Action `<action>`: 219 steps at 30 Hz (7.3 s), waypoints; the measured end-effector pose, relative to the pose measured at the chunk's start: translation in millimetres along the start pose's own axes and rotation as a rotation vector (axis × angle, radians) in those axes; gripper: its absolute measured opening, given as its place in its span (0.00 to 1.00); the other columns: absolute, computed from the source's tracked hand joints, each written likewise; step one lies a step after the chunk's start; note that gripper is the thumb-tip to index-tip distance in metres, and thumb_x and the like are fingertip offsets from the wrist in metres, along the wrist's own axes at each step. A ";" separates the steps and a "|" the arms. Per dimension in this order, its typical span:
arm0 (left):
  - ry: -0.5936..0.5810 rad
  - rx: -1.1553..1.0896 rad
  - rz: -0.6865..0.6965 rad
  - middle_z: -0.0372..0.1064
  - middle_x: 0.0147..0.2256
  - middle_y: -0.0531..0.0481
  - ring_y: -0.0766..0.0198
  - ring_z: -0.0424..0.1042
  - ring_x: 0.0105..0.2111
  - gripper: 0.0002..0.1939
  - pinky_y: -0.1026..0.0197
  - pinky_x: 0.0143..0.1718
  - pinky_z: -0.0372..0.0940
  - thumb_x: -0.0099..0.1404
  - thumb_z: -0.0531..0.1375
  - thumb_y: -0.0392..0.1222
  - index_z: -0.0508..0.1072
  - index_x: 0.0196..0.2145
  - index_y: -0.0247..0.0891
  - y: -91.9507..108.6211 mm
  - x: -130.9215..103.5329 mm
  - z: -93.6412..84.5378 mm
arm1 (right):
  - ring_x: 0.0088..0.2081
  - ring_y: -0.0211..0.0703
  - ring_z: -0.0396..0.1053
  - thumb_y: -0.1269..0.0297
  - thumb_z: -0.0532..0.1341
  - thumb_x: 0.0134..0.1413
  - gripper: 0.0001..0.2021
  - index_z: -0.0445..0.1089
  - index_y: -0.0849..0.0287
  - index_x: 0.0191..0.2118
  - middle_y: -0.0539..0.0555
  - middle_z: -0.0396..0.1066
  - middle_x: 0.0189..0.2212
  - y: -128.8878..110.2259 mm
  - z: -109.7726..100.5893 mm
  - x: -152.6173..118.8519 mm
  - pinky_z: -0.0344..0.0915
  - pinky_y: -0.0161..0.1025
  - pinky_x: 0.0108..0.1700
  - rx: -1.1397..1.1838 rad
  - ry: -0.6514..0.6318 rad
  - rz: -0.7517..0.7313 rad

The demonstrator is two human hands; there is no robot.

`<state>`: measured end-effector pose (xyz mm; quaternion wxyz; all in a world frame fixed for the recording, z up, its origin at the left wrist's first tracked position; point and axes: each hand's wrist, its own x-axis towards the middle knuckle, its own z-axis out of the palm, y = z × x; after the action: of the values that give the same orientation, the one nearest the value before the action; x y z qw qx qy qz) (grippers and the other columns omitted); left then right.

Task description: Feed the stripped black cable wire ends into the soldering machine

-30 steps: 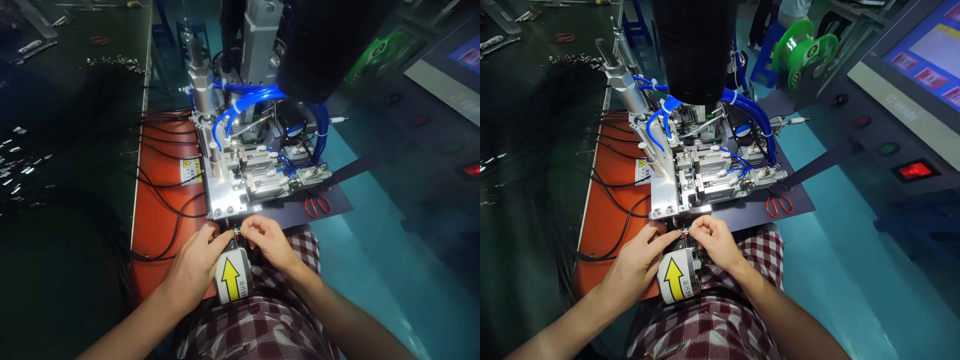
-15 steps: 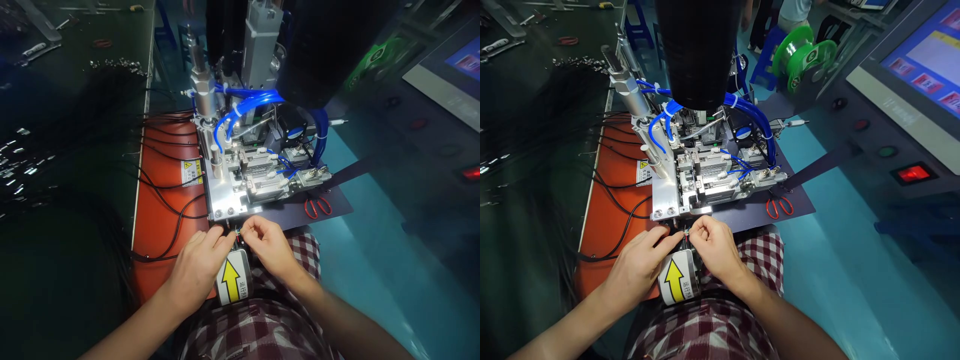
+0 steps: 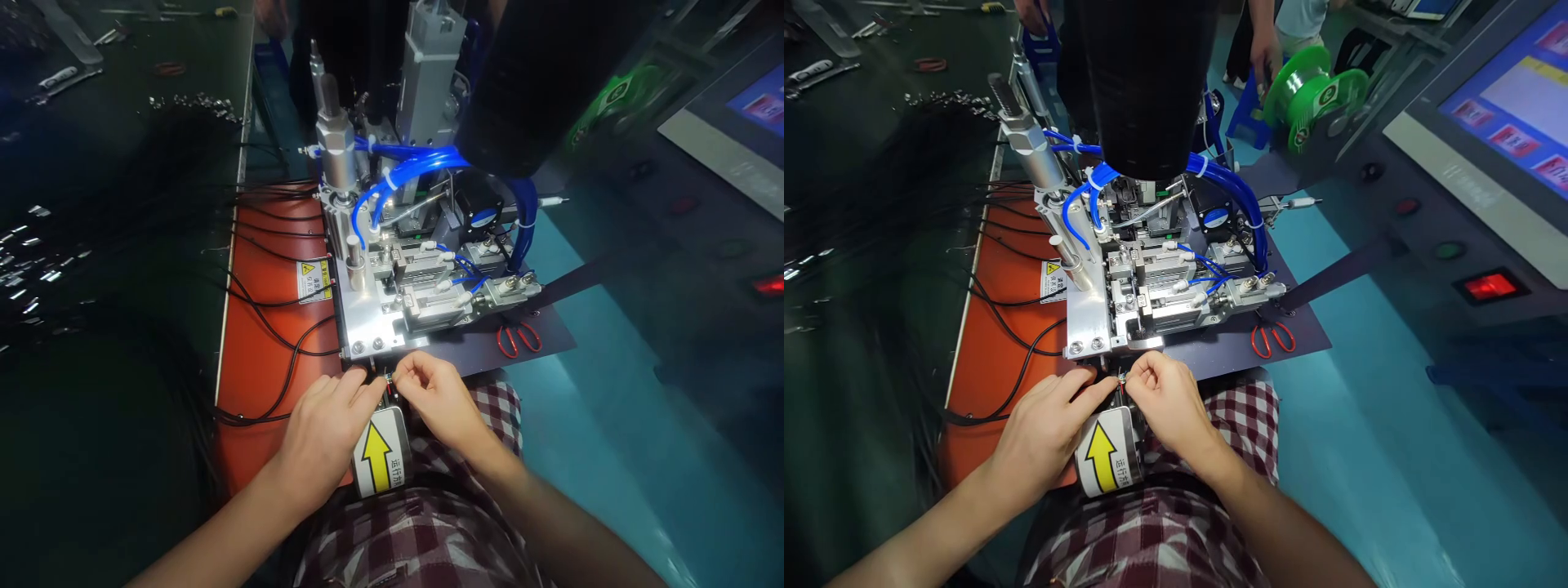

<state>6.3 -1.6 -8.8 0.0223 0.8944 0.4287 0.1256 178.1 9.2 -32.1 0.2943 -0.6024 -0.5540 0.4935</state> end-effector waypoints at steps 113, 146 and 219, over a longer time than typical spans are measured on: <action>0.012 -0.232 -0.015 0.69 0.36 0.42 0.57 0.69 0.33 0.13 0.56 0.33 0.67 0.67 0.48 0.34 0.70 0.43 0.33 -7.1 -1.2 2.4 | 0.24 0.37 0.58 0.66 0.53 0.58 0.07 0.64 0.58 0.29 0.48 0.62 0.21 -5.7 -7.1 -11.5 0.52 0.35 0.28 -0.332 0.008 -0.231; -0.081 -0.165 -0.103 0.67 0.38 0.42 0.54 0.65 0.35 0.14 0.53 0.34 0.66 0.63 0.52 0.32 0.69 0.45 0.34 1.7 -7.0 2.2 | 0.18 0.31 0.54 0.53 0.58 0.54 0.14 0.60 0.59 0.28 0.42 0.57 0.16 14.3 15.5 0.4 0.52 0.32 0.22 0.527 -0.110 0.101; -0.181 -0.409 -0.260 0.68 0.37 0.46 0.57 0.66 0.36 0.11 0.56 0.38 0.61 0.66 0.50 0.39 0.67 0.44 0.39 17.2 -32.9 -45.9 | 0.24 0.33 0.63 0.61 0.57 0.58 0.08 0.70 0.58 0.35 0.47 0.65 0.22 -8.4 -3.4 -53.1 0.61 0.32 0.31 0.593 -0.144 0.000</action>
<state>-11.6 -41.1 31.3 0.2571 0.8163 0.5019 0.1252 183.4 -39.2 -9.1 0.4173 -0.4536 -0.4051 0.6753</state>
